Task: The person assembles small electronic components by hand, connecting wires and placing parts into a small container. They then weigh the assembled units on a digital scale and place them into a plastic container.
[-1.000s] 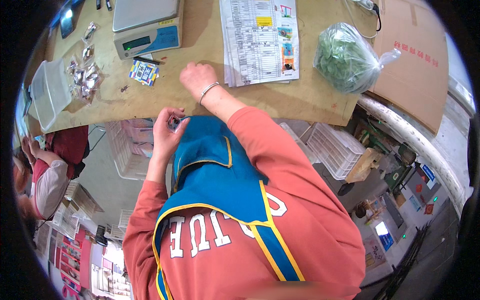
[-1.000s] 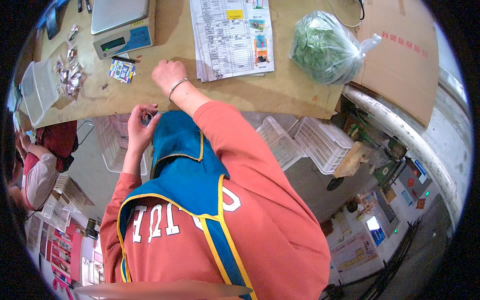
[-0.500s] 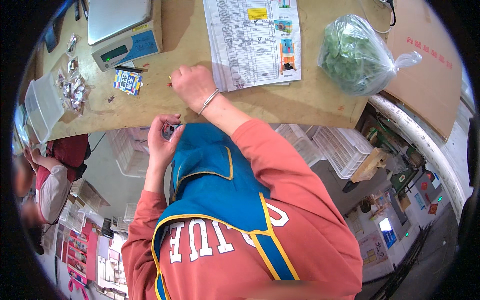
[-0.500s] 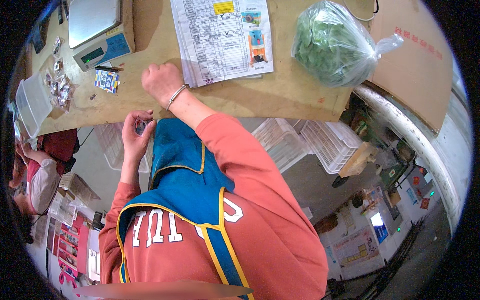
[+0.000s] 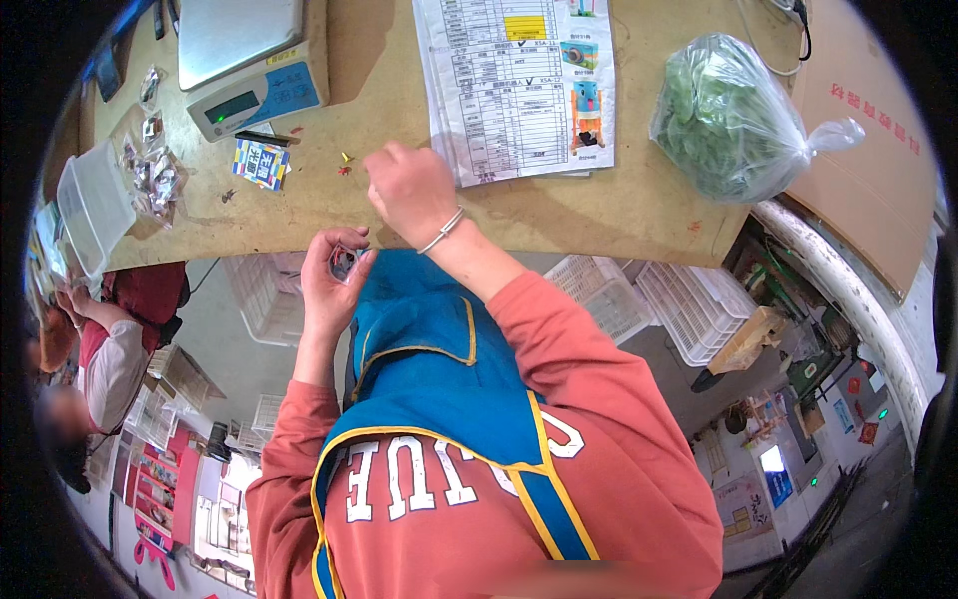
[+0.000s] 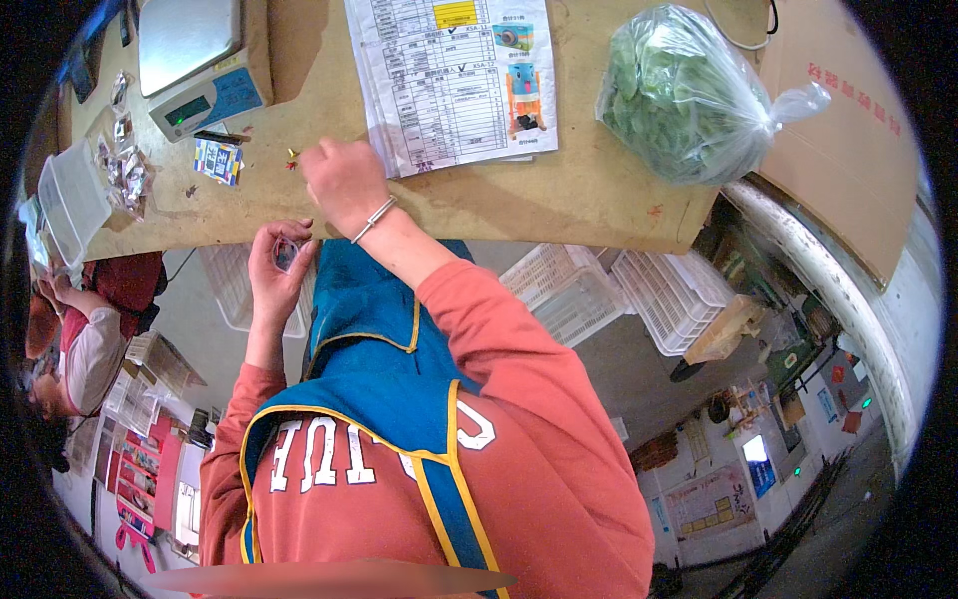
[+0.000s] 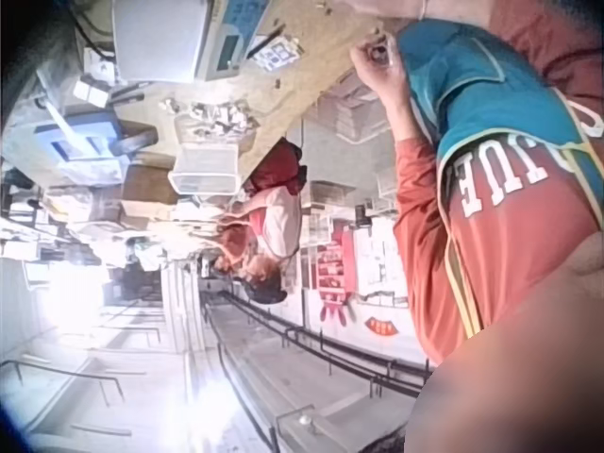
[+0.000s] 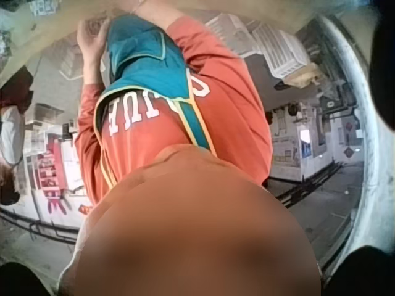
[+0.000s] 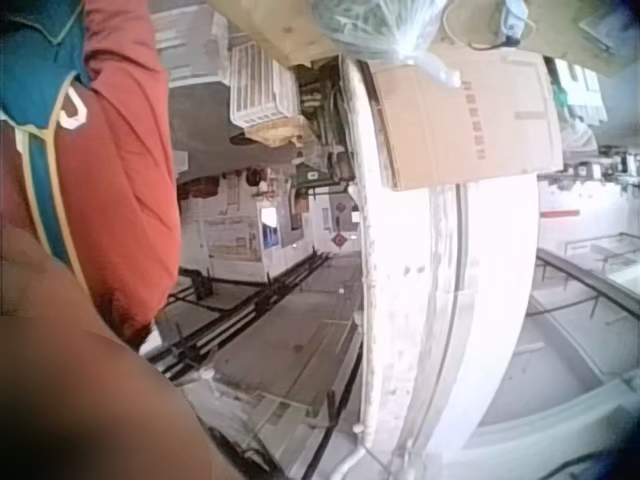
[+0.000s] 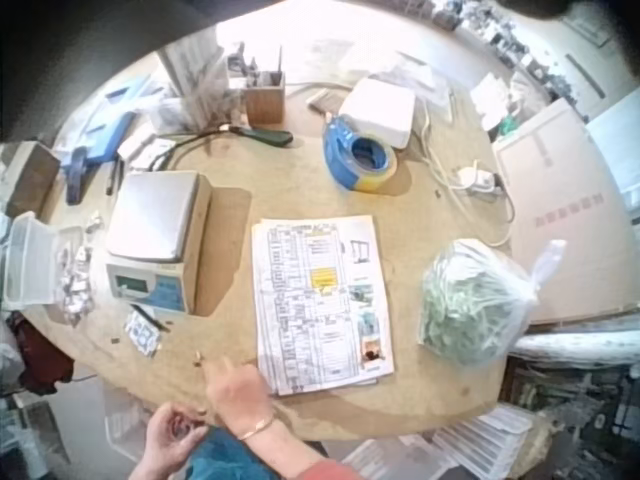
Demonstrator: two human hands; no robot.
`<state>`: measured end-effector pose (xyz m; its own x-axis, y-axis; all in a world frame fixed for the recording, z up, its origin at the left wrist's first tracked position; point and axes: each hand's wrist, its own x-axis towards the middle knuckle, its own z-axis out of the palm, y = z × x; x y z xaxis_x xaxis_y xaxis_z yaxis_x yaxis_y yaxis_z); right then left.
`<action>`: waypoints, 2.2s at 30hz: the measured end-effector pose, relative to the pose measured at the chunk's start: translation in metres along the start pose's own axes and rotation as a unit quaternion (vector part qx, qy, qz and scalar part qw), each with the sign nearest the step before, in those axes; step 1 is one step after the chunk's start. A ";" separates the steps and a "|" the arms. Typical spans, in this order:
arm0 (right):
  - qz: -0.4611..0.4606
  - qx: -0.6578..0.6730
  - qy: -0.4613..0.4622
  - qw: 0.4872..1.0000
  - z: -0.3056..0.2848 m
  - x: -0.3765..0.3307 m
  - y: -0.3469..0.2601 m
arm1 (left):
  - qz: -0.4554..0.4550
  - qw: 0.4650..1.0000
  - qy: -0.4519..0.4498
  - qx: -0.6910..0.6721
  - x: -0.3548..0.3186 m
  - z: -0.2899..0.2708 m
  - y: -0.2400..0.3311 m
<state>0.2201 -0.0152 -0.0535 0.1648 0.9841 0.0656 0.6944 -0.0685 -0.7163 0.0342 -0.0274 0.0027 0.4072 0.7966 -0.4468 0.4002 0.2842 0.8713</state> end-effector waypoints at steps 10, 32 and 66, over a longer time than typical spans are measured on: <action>0.058 -0.162 0.001 0.985 -0.065 0.034 0.064 | -0.005 1.000 -0.005 0.009 0.010 0.005 0.005; 0.175 -0.012 -0.020 0.984 -0.067 0.047 0.083 | 0.005 1.000 -0.029 0.009 0.035 0.009 0.013; 0.137 0.009 0.027 0.990 -0.060 0.043 0.094 | -0.002 1.000 -0.024 -0.012 0.027 0.001 0.017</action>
<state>0.3350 0.0110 -0.0763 0.3833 0.9186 -0.0964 0.6062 -0.3289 -0.7241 0.0526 -0.0016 0.0059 0.4444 0.7693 -0.4590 0.3816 0.3010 0.8740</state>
